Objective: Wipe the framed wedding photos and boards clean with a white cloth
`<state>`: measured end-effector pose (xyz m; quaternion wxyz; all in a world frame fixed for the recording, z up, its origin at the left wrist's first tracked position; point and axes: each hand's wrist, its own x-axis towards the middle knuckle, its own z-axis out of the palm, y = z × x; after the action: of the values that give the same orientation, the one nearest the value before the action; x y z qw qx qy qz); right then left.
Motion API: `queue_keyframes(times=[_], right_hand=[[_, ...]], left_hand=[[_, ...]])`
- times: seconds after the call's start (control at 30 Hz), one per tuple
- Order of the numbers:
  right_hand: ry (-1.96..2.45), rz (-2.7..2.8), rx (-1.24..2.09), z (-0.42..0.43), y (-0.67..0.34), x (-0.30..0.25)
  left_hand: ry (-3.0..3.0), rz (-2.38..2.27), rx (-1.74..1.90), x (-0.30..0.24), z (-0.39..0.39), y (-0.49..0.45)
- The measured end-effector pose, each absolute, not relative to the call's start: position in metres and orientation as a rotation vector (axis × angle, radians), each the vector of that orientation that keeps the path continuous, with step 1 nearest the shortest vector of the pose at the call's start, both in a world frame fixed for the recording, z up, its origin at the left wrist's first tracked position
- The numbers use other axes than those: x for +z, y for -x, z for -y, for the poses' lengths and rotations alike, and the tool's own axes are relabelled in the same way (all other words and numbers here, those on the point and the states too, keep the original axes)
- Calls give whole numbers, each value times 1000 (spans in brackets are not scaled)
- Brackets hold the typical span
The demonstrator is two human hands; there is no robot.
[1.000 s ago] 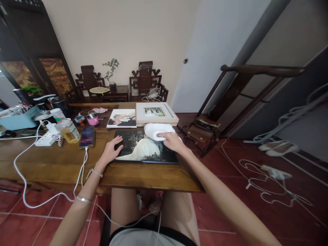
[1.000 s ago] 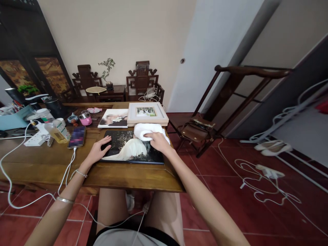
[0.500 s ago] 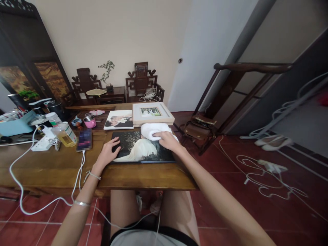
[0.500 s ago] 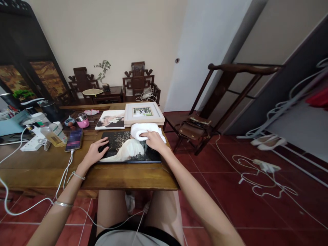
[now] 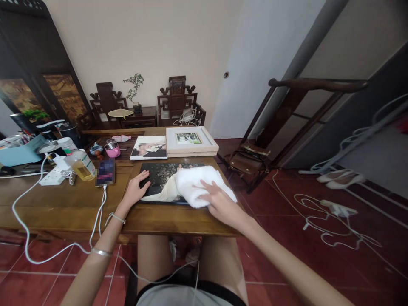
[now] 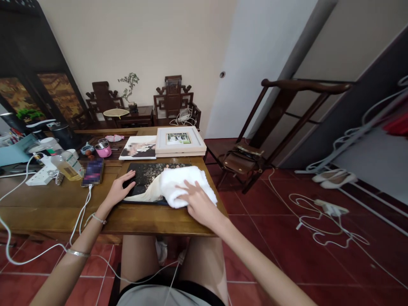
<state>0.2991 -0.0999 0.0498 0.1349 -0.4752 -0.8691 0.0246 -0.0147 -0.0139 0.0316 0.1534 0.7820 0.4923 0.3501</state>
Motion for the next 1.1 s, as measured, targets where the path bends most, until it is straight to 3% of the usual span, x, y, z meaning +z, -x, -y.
queue_keyframes(times=[0.17, 0.57, 0.93, 1.1], right_hand=[[1286, 2533, 159, 124, -305, 50], [1470, 2426, 49, -20, -293, 58], [1259, 2530, 113, 128, -299, 47], [1298, 2537, 120, 121, -300, 52]], left_hand=[[-2252, -1435, 1009, 31, 15, 13], [-2325, -1474, 1019, 25, 9, 13], [-2297, -1506, 992, 27, 13, 11], [-2292, -1519, 985, 29, 13, 11]])
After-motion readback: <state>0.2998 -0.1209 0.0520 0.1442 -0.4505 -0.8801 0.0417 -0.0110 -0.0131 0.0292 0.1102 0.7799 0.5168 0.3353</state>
